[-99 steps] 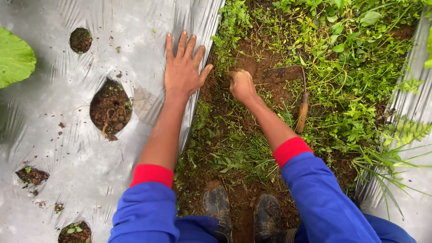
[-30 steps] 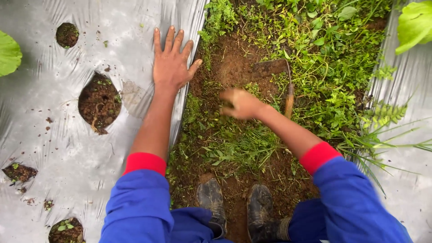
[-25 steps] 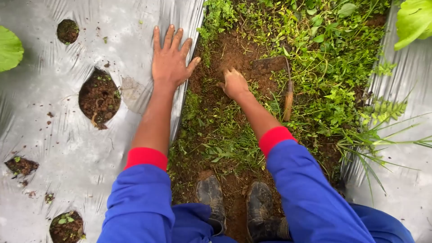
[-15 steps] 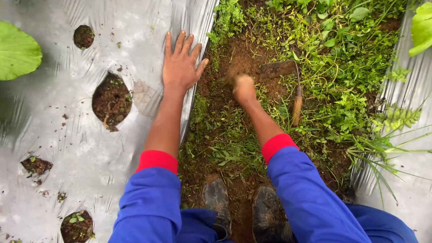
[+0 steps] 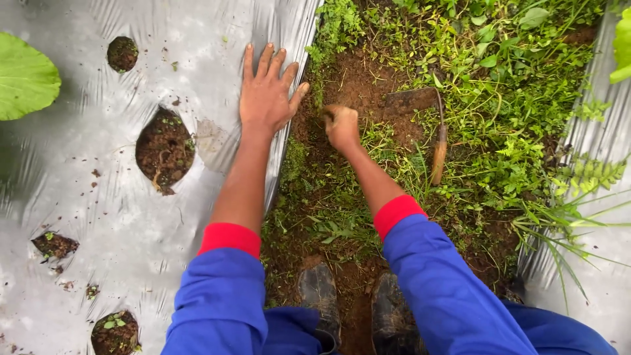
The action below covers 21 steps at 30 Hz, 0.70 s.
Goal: The person removes weeds from the soil between rows of crops covered by plastic mulch. They initially pull small weeds by hand and then use a hand hoe to scrape the soil and remove larger weeds.
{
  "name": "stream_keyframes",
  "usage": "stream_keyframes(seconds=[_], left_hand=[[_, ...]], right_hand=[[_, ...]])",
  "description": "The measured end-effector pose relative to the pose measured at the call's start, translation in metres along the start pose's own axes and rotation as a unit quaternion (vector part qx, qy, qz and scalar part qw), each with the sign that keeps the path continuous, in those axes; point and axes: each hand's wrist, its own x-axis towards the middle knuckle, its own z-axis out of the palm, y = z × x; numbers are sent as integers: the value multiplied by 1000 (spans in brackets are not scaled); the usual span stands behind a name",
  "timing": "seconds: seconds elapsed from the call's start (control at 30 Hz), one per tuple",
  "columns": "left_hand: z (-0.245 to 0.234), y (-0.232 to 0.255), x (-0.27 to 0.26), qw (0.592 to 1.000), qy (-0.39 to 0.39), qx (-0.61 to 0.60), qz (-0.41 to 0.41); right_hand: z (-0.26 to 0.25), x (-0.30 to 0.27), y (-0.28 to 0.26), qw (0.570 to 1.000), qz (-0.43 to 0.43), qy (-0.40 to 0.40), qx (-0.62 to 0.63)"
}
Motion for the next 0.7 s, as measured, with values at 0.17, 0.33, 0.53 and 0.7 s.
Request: stream_keyframes(seconds=[0.17,0.33,0.53,0.7], left_hand=[[2,-3,0,1000,13,-8,6],[4,17,1,988,127,-86,22],[-20,97,16,975,114,-95,165],[-15,150,21,977,-83,-163,113]], right_hand=[[-77,-3,31,995,46,84,25],[-141,-73,37,988,-28,-118,-93],[-135,-80,45,989,25,-89,-118],[-102,-76,47,971,37,-138,-191]])
